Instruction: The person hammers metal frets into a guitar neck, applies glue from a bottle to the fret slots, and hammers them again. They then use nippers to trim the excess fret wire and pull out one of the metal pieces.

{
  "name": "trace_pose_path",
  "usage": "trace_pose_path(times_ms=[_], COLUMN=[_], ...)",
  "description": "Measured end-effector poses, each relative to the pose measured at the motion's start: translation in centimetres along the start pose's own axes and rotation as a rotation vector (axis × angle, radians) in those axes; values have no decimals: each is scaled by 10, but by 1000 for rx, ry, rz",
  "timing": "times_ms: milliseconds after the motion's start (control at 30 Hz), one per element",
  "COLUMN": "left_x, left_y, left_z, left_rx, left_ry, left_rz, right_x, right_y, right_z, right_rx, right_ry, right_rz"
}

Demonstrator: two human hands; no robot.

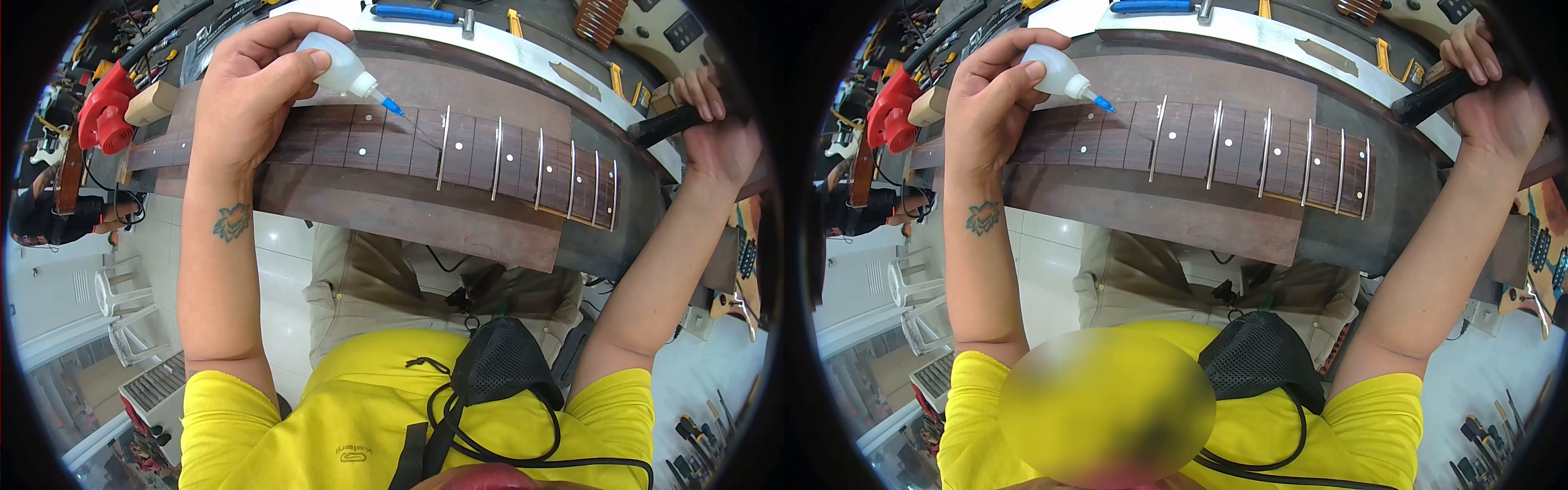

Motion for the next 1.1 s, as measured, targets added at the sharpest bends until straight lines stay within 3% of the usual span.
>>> trace_pose_path(times_ms=[433, 1100], left_x=[2, 2], left_y=[-3, -1], left_z=[-1, -4], left_rx=[-100, -135], left_ry=[21, -34], left_rz=[58, 57], right_x=[3, 3], right_y=[19, 20], right_z=[8, 7], right_rx=[-116, -76], right_ry=[-7, -13], right_rz=[22, -4])
Point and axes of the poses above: each hand's wrist, its own z-axis away from the middle knuckle, its own y-axis out of the palm, x = y × z, the point moved 5 cm from there along -z, towards the middle knuckle, and after that the axes turned 10 degrees about z, right-handed, at the moved point
